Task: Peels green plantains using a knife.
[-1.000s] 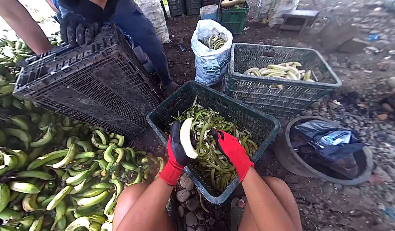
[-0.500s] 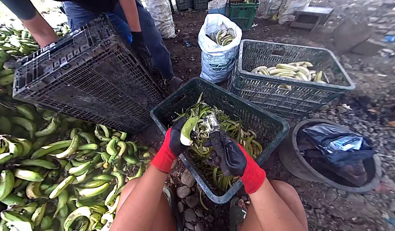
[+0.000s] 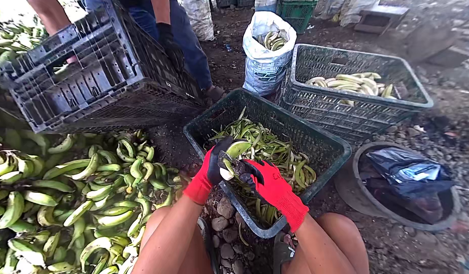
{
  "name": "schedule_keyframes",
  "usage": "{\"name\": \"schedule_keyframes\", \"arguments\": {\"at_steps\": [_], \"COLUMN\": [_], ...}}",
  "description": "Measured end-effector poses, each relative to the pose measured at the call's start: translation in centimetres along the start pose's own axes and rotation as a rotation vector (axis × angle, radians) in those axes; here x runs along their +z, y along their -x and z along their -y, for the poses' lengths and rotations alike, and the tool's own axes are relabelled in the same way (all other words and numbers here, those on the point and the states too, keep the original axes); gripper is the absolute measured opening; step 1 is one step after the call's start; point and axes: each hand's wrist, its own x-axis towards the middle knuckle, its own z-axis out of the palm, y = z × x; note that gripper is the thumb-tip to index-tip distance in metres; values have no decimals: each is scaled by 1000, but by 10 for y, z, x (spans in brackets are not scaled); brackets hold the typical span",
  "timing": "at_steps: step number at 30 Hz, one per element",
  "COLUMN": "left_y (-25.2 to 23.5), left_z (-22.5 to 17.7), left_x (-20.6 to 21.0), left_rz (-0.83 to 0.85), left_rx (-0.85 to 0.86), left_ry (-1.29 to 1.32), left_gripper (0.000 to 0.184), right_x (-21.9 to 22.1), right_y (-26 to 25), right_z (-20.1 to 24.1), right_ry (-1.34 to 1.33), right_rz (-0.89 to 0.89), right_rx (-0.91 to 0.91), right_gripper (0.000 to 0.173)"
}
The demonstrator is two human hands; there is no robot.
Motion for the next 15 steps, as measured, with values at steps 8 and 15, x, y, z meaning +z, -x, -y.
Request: {"name": "schedule_keyframes", "arguments": {"at_steps": [8, 15], "left_y": [1, -8], "left_z": [26, 16], "left_x": [20, -8], "left_rz": [-177, -59], "left_rx": [333, 159], "left_ry": [-363, -156], "left_gripper": [42, 40], "right_x": [-12, -18], "right_y": [-21, -3], "right_z": [-10, -44], "right_ry": [-271, -594], "right_rz": [-252, -301], "right_rx": [460, 203], "right_gripper": [41, 40]}}
